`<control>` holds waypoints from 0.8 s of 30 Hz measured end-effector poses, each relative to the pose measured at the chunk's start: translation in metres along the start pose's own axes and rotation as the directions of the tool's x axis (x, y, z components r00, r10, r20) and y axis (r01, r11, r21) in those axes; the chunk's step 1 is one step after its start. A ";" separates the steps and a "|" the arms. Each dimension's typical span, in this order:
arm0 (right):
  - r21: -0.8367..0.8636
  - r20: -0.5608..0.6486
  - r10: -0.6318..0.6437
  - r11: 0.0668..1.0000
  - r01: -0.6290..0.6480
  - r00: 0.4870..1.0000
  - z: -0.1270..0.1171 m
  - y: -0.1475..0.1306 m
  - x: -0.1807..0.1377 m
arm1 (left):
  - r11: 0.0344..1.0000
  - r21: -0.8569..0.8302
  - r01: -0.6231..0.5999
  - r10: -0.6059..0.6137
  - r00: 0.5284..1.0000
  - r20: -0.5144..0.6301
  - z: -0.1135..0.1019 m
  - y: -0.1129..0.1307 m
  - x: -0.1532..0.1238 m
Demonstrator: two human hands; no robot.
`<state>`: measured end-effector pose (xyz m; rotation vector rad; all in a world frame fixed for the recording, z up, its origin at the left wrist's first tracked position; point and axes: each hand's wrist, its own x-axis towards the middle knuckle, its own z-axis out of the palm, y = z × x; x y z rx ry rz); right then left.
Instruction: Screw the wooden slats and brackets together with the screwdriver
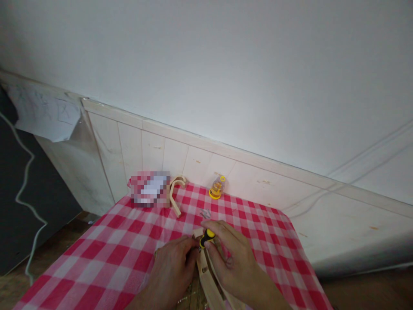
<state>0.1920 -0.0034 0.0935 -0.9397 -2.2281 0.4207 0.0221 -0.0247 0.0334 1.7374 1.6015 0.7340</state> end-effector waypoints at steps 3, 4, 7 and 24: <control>-0.002 -0.003 0.001 1.000 -0.001 1.000 -0.001 0.000 0.000 | 1.000 0.000 -0.008 0.008 1.000 0.001 0.000 -0.001 0.000; 0.000 -0.003 0.006 1.000 -0.006 1.000 -0.001 -0.001 0.001 | 1.000 -0.005 -0.010 0.010 1.000 -0.002 0.000 -0.001 0.000; 0.000 0.003 0.016 1.000 -0.016 1.000 -0.001 -0.001 0.001 | 1.000 -0.018 -0.010 0.010 1.000 -0.008 0.000 0.000 -0.001; 0.029 -0.013 -0.004 1.000 0.004 1.000 0.000 0.000 0.002 | 0.999 -0.023 -0.026 0.026 1.000 -0.006 0.000 -0.001 -0.001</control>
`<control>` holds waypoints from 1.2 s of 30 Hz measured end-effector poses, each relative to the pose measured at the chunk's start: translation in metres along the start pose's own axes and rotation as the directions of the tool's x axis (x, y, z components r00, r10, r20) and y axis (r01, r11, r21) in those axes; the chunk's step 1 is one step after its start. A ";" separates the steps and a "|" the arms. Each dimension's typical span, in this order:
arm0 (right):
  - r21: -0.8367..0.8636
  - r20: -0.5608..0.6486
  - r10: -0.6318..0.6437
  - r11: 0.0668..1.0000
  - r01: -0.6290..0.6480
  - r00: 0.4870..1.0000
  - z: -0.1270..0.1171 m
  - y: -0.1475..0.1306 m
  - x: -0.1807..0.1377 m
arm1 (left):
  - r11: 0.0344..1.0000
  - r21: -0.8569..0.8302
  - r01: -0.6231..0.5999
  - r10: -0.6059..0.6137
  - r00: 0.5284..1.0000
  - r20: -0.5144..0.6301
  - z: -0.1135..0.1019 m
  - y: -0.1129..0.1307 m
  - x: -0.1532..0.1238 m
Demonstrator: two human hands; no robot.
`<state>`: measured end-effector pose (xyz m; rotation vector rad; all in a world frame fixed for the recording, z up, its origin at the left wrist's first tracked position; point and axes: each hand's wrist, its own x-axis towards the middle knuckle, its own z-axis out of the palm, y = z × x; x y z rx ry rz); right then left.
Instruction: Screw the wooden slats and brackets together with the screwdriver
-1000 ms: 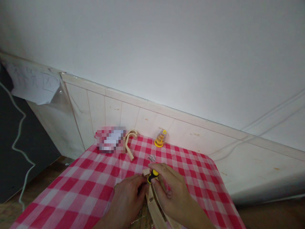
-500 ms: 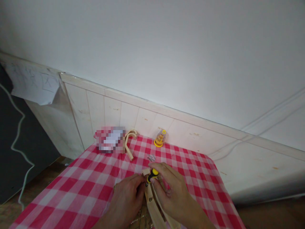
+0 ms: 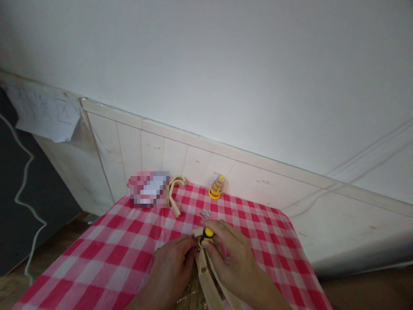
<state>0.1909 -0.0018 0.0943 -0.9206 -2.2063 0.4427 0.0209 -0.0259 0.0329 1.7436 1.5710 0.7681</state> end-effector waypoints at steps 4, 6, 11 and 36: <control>0.007 0.026 0.018 1.000 -0.018 1.000 0.000 0.001 0.000 | 1.000 0.015 0.007 -0.007 1.000 0.004 0.000 0.000 0.000; 0.012 0.033 0.021 1.000 -0.022 0.999 0.000 0.001 0.000 | 1.000 0.020 0.011 -0.011 1.000 0.006 0.000 0.001 0.000; 0.058 0.044 -0.008 0.998 0.005 0.999 0.000 0.000 0.002 | 1.000 0.025 0.009 -0.009 1.000 -0.001 0.000 0.001 0.001; -0.079 -0.012 -0.042 0.996 0.041 0.999 0.001 -0.001 -0.001 | 1.000 0.020 -0.009 0.008 1.000 0.003 0.000 0.000 0.001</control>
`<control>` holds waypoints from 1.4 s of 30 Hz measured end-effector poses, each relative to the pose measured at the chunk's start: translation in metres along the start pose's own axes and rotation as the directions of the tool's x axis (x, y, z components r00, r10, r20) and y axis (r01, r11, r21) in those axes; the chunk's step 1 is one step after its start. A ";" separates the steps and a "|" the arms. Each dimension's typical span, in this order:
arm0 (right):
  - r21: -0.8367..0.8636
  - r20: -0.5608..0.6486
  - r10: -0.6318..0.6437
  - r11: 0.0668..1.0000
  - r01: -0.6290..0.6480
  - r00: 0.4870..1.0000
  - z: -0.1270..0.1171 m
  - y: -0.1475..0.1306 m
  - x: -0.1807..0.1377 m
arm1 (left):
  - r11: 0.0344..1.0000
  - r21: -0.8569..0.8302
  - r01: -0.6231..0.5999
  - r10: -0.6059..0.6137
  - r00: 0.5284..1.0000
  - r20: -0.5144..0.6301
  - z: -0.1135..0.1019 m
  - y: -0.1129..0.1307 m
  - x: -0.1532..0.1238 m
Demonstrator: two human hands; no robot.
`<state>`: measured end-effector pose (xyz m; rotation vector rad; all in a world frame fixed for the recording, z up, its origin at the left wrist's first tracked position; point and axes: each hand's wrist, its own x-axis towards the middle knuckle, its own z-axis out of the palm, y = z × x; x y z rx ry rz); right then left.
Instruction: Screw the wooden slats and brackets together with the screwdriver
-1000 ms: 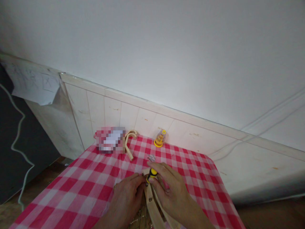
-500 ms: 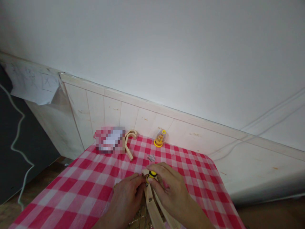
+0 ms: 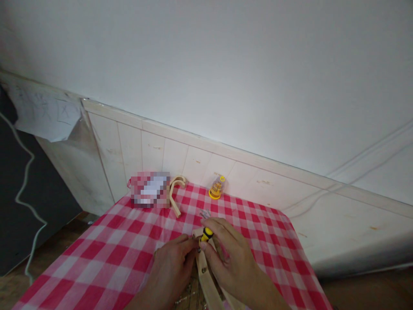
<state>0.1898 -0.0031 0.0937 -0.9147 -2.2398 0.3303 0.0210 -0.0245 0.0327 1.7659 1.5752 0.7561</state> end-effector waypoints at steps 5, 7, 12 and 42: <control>-0.022 -0.015 0.009 1.000 -0.010 1.000 -0.001 -0.002 -0.002 | 1.000 -0.004 -0.001 0.001 1.000 0.008 -0.001 0.000 0.001; -0.009 -0.023 0.033 0.999 -0.033 0.999 0.000 0.000 -0.003 | 1.000 -0.001 -0.001 0.001 1.000 0.014 -0.001 0.001 0.000; 0.024 -0.036 0.053 0.998 -0.052 0.998 0.002 0.004 -0.003 | 1.000 0.012 0.003 -0.004 1.000 0.024 -0.002 0.001 -0.001; 0.040 -0.096 0.018 0.999 -0.014 0.995 0.004 0.005 0.001 | 1.000 0.020 0.014 -0.015 1.000 0.023 -0.001 0.000 0.001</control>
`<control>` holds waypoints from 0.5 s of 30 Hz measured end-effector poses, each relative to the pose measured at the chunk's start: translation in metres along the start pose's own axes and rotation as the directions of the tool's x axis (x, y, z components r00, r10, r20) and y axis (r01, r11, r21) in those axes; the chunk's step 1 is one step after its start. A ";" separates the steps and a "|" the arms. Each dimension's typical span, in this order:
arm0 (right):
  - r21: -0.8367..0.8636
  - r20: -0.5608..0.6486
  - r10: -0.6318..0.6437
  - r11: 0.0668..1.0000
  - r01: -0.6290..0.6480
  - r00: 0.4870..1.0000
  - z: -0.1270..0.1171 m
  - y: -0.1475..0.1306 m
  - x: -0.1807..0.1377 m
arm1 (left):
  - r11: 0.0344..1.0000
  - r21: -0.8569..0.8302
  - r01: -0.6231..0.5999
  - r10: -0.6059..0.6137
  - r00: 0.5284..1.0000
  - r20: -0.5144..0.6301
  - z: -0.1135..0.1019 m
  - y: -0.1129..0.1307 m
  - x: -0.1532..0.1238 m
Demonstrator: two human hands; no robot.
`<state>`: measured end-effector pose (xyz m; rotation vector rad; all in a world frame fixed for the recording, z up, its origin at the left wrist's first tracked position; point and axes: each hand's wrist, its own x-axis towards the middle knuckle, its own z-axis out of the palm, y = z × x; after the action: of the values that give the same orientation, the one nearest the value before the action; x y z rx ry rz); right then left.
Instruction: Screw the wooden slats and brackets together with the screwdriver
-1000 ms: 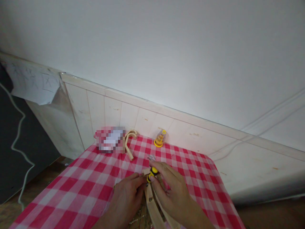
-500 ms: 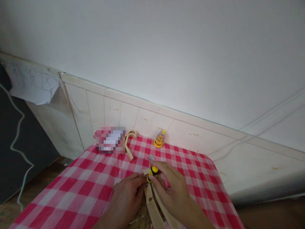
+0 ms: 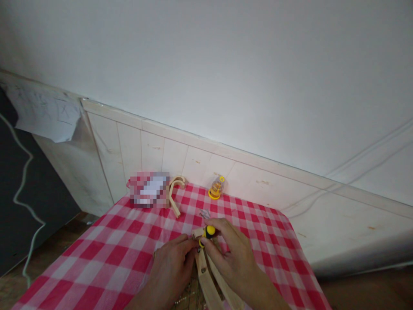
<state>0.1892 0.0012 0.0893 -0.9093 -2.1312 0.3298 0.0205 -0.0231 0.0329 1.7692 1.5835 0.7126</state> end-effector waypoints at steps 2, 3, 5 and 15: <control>-0.006 -0.016 -0.007 1.000 0.007 1.000 0.001 0.001 -0.001 | 1.000 -0.001 0.008 -0.008 1.000 -0.006 0.000 0.001 0.000; -0.008 -0.024 -0.019 1.000 0.018 1.000 0.002 0.002 -0.001 | 1.000 -0.002 0.011 -0.011 1.000 -0.009 -0.001 0.001 -0.001; -0.001 -0.027 -0.045 0.999 0.045 0.999 0.002 0.003 0.000 | 1.000 -0.006 0.013 -0.013 1.000 -0.009 -0.001 0.002 -0.001; -0.024 0.032 -0.052 0.998 0.052 0.998 -0.001 -0.002 0.001 | 1.000 -0.022 0.011 -0.011 1.000 -0.015 0.001 0.000 0.000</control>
<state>0.1890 0.0000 0.0914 -0.8667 -2.1885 0.2933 0.0213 -0.0228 0.0324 1.7419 1.5879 0.7367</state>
